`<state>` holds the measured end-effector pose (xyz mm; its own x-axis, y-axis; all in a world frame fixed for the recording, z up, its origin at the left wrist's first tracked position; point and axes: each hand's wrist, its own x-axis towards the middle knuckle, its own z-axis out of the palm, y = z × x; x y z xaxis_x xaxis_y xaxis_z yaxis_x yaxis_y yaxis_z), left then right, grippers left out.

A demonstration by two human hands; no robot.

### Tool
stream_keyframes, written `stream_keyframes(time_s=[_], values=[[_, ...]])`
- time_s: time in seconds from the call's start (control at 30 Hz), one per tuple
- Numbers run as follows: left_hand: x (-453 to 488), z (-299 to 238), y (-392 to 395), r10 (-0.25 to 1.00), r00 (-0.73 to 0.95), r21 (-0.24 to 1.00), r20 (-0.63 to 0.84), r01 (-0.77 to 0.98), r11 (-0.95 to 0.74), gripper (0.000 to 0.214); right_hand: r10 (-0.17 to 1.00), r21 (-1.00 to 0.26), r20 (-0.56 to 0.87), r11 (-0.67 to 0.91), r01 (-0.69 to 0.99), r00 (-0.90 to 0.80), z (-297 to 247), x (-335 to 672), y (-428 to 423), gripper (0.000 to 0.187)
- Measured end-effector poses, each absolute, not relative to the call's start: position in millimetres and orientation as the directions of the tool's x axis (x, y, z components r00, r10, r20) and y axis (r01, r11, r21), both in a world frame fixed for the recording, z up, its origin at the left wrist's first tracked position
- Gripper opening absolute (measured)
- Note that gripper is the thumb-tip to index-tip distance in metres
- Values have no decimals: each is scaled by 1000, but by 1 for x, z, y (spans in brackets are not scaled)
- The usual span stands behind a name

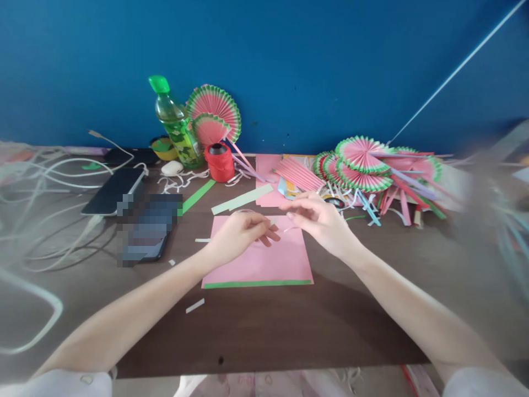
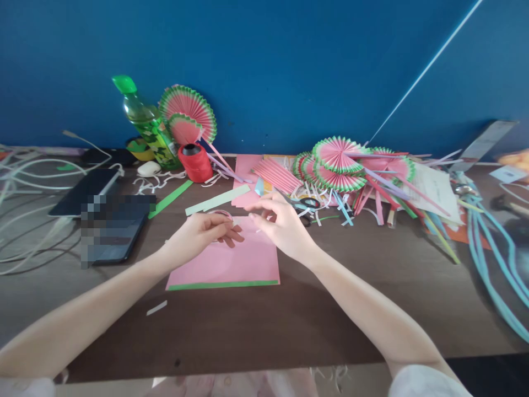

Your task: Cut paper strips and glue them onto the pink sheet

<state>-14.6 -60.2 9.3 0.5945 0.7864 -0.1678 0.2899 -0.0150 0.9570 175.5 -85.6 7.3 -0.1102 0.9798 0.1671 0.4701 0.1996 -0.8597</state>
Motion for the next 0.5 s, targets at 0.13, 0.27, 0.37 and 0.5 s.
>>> stream_keyframes(time_s=[0.13, 0.27, 0.37, 0.5], values=[[-15, 8, -60, 764, 624, 959, -163, 281, -25, 24, 972, -853, 127, 209, 478, -198, 6, 174, -85, 18], [-14, 7, -61, 754, 640, 957, -148, 284, -54, 24, 969, -870, 107, 200, 450, -224, 8, 171, -86, 19], [-14, 8, -62, 745, 649, 954, -154, 294, -59, 23, 963, -875, 94, 201, 441, -251, 8, 168, -88, 23], [-12, 8, -63, 732, 660, 951, -171, 304, -52, 21, 946, -844, 77, 231, 484, -316, 7, 164, -90, 19]])
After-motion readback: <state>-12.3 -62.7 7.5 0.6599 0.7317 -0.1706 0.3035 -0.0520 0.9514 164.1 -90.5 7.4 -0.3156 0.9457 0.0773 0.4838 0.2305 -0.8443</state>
